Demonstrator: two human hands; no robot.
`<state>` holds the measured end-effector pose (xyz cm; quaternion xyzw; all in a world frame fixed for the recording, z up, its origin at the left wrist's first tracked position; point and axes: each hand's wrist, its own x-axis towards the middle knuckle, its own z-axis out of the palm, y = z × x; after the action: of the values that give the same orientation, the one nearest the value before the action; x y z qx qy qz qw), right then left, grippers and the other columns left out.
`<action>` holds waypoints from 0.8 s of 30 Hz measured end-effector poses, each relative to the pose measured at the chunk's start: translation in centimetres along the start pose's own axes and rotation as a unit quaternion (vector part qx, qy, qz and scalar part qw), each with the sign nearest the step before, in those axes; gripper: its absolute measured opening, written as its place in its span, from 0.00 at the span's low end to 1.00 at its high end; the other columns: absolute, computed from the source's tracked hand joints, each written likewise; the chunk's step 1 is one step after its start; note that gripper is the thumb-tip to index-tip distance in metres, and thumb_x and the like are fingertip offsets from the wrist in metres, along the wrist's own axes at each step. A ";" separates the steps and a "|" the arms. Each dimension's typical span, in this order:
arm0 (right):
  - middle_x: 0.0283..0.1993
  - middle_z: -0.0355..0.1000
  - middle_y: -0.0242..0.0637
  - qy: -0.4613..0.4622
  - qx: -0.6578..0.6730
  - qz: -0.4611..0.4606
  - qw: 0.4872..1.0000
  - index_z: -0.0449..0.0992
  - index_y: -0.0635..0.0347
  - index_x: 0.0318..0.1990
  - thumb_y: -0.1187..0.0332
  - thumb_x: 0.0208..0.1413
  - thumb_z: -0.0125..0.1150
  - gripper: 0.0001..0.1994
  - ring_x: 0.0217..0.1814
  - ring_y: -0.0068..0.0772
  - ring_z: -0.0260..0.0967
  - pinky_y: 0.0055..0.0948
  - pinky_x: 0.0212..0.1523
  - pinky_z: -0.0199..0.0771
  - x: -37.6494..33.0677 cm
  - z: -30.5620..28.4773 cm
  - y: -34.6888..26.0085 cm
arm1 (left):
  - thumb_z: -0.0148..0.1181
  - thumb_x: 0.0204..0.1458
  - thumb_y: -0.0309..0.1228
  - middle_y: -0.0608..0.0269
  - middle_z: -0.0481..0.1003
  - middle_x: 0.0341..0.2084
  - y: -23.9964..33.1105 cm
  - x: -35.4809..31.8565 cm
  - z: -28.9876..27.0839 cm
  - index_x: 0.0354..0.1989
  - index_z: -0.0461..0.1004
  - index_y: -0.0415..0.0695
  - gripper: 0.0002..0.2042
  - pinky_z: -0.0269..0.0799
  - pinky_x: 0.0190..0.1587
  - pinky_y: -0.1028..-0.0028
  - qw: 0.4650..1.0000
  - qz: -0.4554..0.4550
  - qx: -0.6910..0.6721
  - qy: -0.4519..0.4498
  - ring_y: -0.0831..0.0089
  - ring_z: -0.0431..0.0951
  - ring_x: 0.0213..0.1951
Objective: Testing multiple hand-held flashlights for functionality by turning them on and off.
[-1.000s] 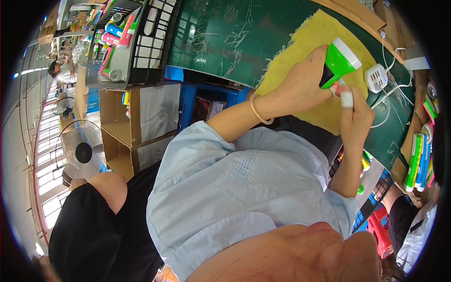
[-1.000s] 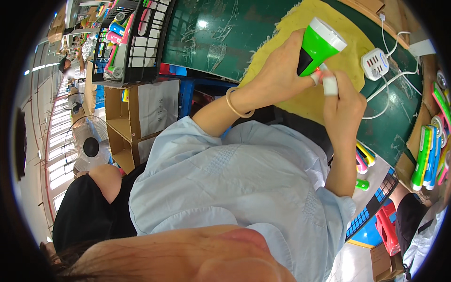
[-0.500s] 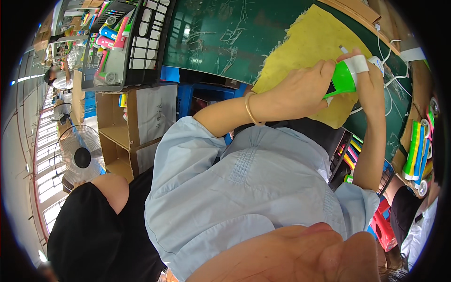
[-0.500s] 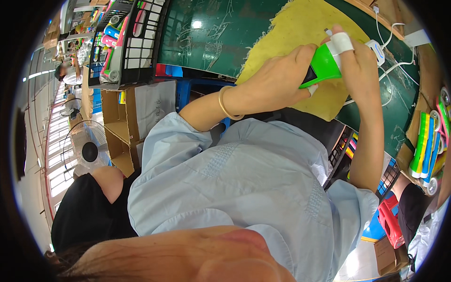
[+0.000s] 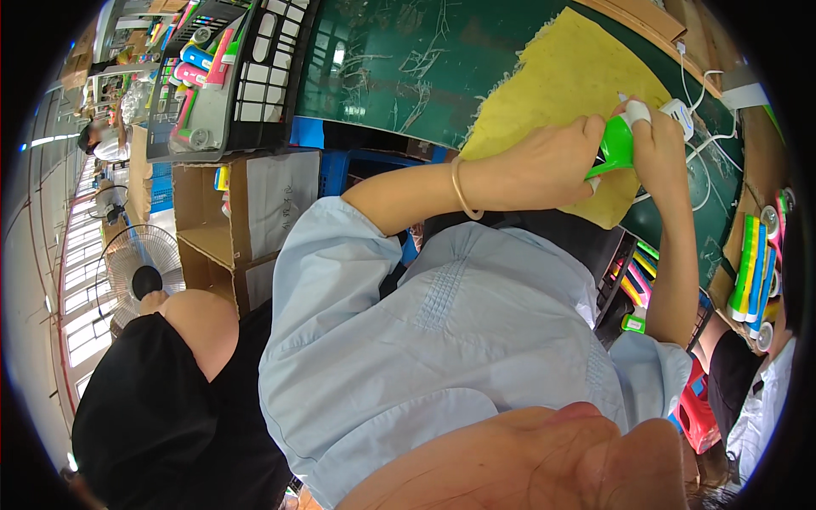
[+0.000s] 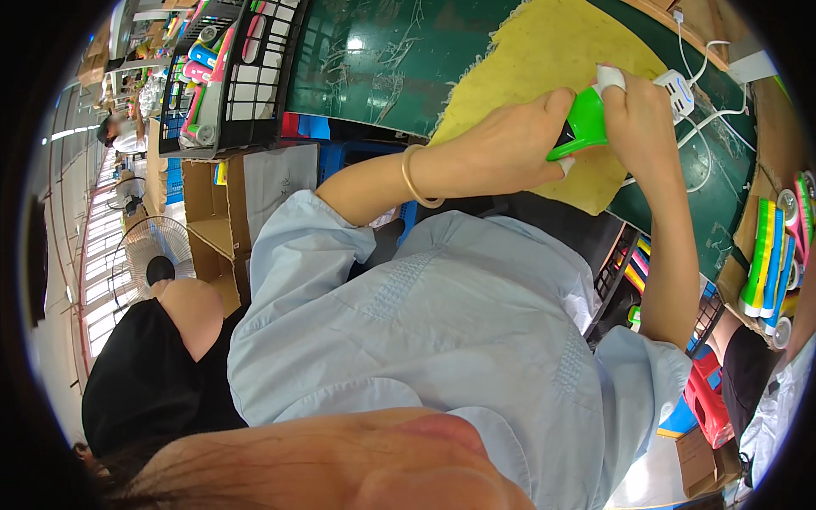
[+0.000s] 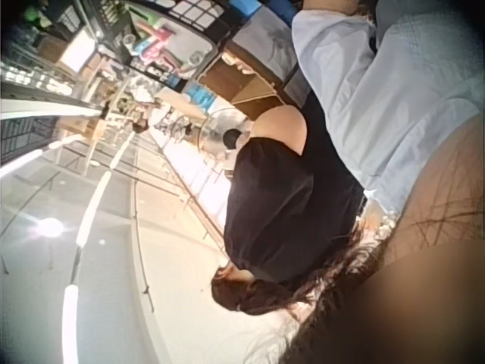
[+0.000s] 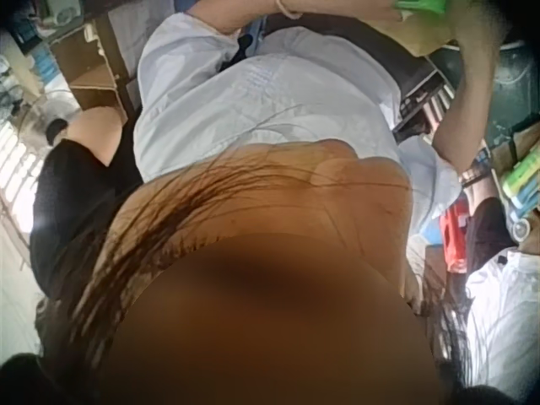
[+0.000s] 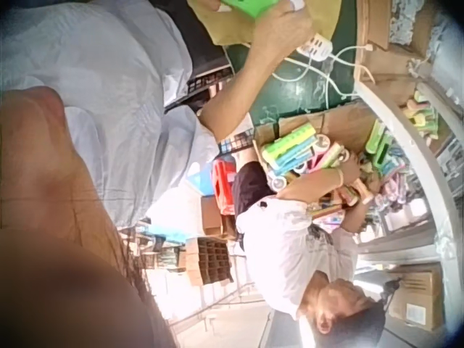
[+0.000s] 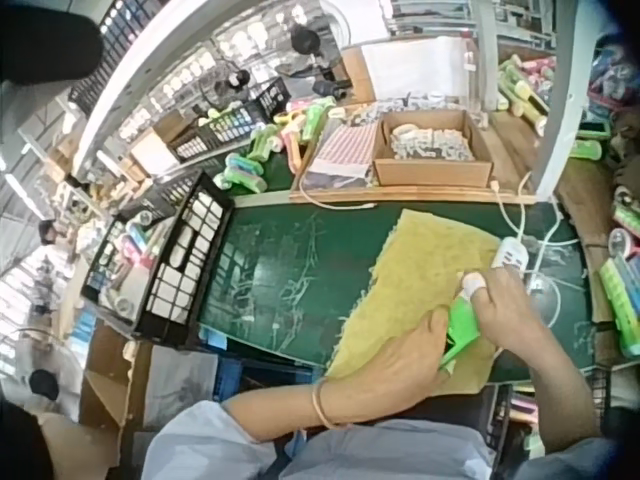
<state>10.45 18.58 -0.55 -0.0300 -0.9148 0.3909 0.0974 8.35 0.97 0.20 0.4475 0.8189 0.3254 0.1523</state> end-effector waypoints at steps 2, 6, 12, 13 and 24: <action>0.18 0.65 0.43 -0.005 -0.029 -0.005 1.000 0.71 0.71 0.26 0.53 0.55 0.43 0.24 0.22 0.30 0.64 0.29 0.24 0.62 0.2 0.0 0.2 | 0.61 0.38 0.29 0.41 0.69 0.28 -0.1 0.1 0.1 0.35 0.57 0.32 0.21 0.70 0.30 0.62 1.000 -0.008 0.006 0.012 0.48 0.73 0.28; 0.32 0.71 0.39 -0.062 0.254 0.129 0.957 0.72 0.68 0.39 0.46 0.55 0.42 0.28 0.35 0.29 0.69 0.29 0.32 0.64 -0.4 -0.9 0.1 | 0.61 0.45 0.35 0.52 0.69 0.34 -1.4 1.2 -0.4 0.46 0.58 0.33 0.25 0.69 0.39 0.71 0.946 -0.036 -0.321 0.033 0.65 0.72 0.36; 0.41 0.68 0.39 -0.042 0.221 0.135 0.965 0.66 0.69 0.48 0.60 0.48 0.59 0.24 0.37 0.30 0.66 0.23 0.37 0.65 -4.2 1.7 -1.9 | 0.56 0.50 0.35 0.58 0.68 0.41 -2.8 3.1 -0.5 0.50 0.60 0.40 0.21 0.67 0.48 0.66 0.728 0.064 -0.677 0.090 0.67 0.70 0.44; 0.39 0.68 0.40 0.034 0.098 0.076 0.992 0.67 0.69 0.46 0.62 0.47 0.61 0.22 0.34 0.30 0.67 0.24 0.36 0.65 -4.6 2.2 -2.1 | 0.52 0.52 0.41 0.58 0.70 0.38 -2.6 3.3 -0.2 0.45 0.63 0.40 0.19 0.67 0.46 0.66 0.692 0.035 -0.704 0.154 0.67 0.71 0.41; 0.45 0.69 0.41 -0.096 0.369 0.148 0.912 0.65 0.73 0.51 0.56 0.53 0.53 0.27 0.47 0.26 0.63 0.25 0.52 0.58 -3.0 2.5 -0.2 | 0.29 0.52 0.59 0.58 0.66 0.11 -1.5 6.2 0.2 0.20 0.66 0.40 0.33 0.62 0.14 0.74 0.636 -0.075 -0.712 0.288 0.69 0.66 0.11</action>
<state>12.88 16.32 -2.54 -0.0897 -0.6950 0.7120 -0.0458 4.11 5.63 -0.71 0.0214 0.3664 0.9076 0.2039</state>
